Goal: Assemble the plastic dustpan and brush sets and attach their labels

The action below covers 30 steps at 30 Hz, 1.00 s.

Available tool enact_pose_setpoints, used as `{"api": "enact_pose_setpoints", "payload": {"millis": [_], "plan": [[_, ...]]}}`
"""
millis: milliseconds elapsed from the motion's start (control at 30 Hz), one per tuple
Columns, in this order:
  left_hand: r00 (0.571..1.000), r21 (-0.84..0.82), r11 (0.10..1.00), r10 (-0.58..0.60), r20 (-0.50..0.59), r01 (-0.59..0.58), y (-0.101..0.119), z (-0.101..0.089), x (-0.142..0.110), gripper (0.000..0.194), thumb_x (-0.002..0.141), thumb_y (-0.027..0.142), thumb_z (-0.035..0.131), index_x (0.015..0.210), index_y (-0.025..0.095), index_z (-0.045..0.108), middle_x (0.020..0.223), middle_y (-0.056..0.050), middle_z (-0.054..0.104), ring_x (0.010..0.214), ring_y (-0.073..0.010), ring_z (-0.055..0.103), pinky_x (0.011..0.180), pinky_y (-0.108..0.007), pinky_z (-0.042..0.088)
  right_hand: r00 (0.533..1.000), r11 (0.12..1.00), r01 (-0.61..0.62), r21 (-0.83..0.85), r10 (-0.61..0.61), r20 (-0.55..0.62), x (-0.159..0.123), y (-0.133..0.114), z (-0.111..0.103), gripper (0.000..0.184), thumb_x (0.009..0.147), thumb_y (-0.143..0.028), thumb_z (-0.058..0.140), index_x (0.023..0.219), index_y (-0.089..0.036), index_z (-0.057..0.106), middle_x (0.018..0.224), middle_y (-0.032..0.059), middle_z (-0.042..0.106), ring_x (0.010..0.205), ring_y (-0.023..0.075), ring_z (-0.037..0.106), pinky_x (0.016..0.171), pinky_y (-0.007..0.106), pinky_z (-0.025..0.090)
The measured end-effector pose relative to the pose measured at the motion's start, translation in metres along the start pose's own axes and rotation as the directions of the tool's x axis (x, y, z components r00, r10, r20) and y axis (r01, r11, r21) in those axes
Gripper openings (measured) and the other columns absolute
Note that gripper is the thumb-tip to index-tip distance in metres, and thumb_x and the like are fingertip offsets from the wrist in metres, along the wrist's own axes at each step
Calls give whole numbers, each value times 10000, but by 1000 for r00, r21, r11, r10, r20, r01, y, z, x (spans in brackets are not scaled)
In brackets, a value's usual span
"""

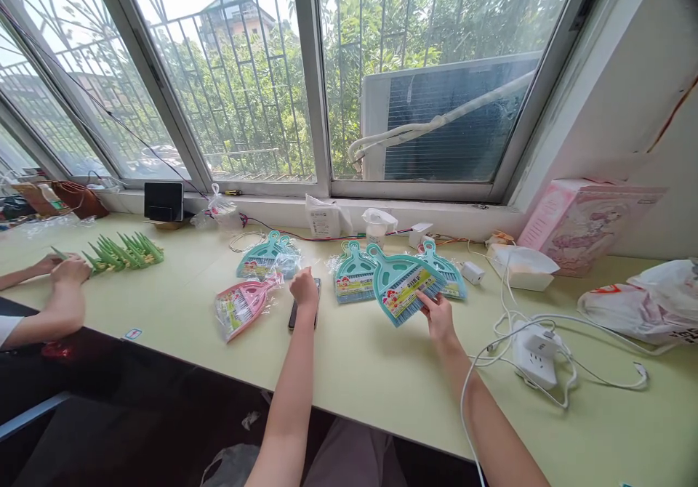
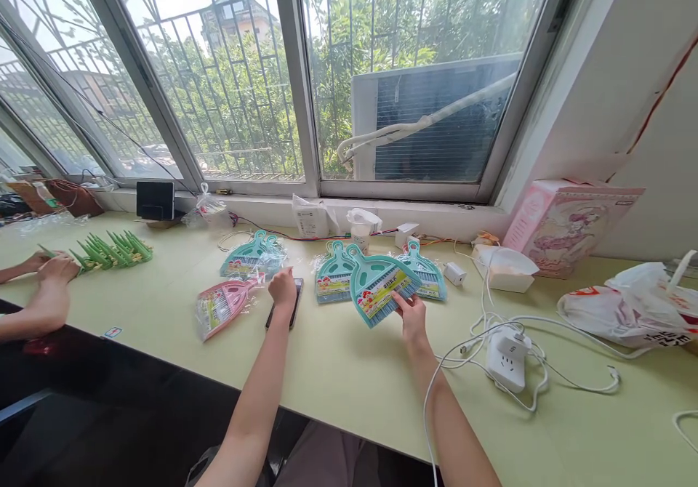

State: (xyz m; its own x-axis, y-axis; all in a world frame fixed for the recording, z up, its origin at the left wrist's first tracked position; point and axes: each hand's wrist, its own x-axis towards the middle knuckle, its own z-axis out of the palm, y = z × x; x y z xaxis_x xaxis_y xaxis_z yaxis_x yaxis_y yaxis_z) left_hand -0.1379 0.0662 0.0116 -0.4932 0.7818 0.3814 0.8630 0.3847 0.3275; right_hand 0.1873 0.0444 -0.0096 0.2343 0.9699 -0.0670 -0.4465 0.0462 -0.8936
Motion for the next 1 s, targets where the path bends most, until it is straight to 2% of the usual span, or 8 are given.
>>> {"api": "enact_pose_setpoints", "payload": {"millis": [100, 167, 300, 433, 533, 700, 900, 1000], "plan": [[977, -280, 953, 54, -208, -112, 14, -1, -7, 351, 997, 249, 374, 1185, 189, 663, 1117, -121, 721, 1006, -227, 683, 794, -303, 512, 1000, 1000, 1, -1, -1, -6, 1, 0, 0, 529, 518, -334, 885, 979, -191, 669, 981, 54, 750, 956, 244, 698, 759, 323, 619], [956, -389, 890, 141, -257, -237, 27, 0, -15, 319, 994, 299, 420, 1138, 200, 687, 1118, -102, 728, 1010, -216, 687, 819, -302, 524, 1000, 1000, 3, -5, -3, -4, 1, 0, -1, 514, 531, -349, 878, 972, -191, 666, 1000, 59, 746, 962, 247, 697, 763, 329, 621], [896, -443, 780, 406, -178, -442, 54, 3, -35, 285, 989, 279, 452, 1148, 249, 686, 1094, -51, 738, 1020, -182, 688, 833, -277, 538, 1000, 1000, 9, -3, -9, -18, 2, 0, -2, 516, 531, -358, 878, 971, -193, 663, 1026, 60, 737, 958, 245, 697, 760, 333, 626], [849, -398, 767, 526, -58, -503, 67, 6, -48, 330, 973, 159, 452, 1196, 285, 661, 1163, -17, 715, 1065, -155, 666, 844, -254, 538, 997, 999, 31, 12, -30, -69, 5, -2, -5, 521, 507, -345, 887, 953, -201, 660, 993, 45, 735, 940, 226, 698, 729, 294, 626], [834, -341, 781, 552, -13, -523, 66, 9, -48, 386, 938, 67, 460, 1159, 299, 676, 1157, -5, 714, 1109, -148, 639, 868, -256, 529, 995, 999, 44, 28, -41, -92, 7, -3, -7, 482, 511, -327, 880, 917, -207, 650, 973, 37, 732, 915, 205, 702, 701, 254, 619], [854, -278, 825, 520, 29, -493, 61, 12, -42, 387, 913, 24, 467, 1093, 281, 694, 1084, -15, 725, 1066, -158, 644, 834, -261, 521, 994, 999, 33, 35, -29, -107, 8, -5, -10, 452, 518, -315, 868, 891, -211, 634, 953, 26, 724, 859, 184, 706, 643, 224, 609], [856, -281, 824, 516, 16, -492, 60, 11, -42, 210, 949, 259, 539, 1109, 252, 674, 1043, -35, 725, 1021, -172, 650, 806, -256, 499, 995, 1000, -4, 21, 6, -97, 7, -7, -10, 459, 509, -287, 873, 898, -207, 643, 946, 22, 722, 841, 166, 691, 605, 196, 585], [854, -226, 843, 515, 78, -488, 61, 11, -43, 273, 954, 353, 529, 1172, 239, 647, 965, -51, 733, 959, -185, 664, 836, -274, 489, 995, 1000, -9, 14, 10, -97, 7, -6, -10, 465, 510, -283, 872, 911, -202, 652, 957, 29, 725, 835, 169, 690, 613, 206, 584]]}}
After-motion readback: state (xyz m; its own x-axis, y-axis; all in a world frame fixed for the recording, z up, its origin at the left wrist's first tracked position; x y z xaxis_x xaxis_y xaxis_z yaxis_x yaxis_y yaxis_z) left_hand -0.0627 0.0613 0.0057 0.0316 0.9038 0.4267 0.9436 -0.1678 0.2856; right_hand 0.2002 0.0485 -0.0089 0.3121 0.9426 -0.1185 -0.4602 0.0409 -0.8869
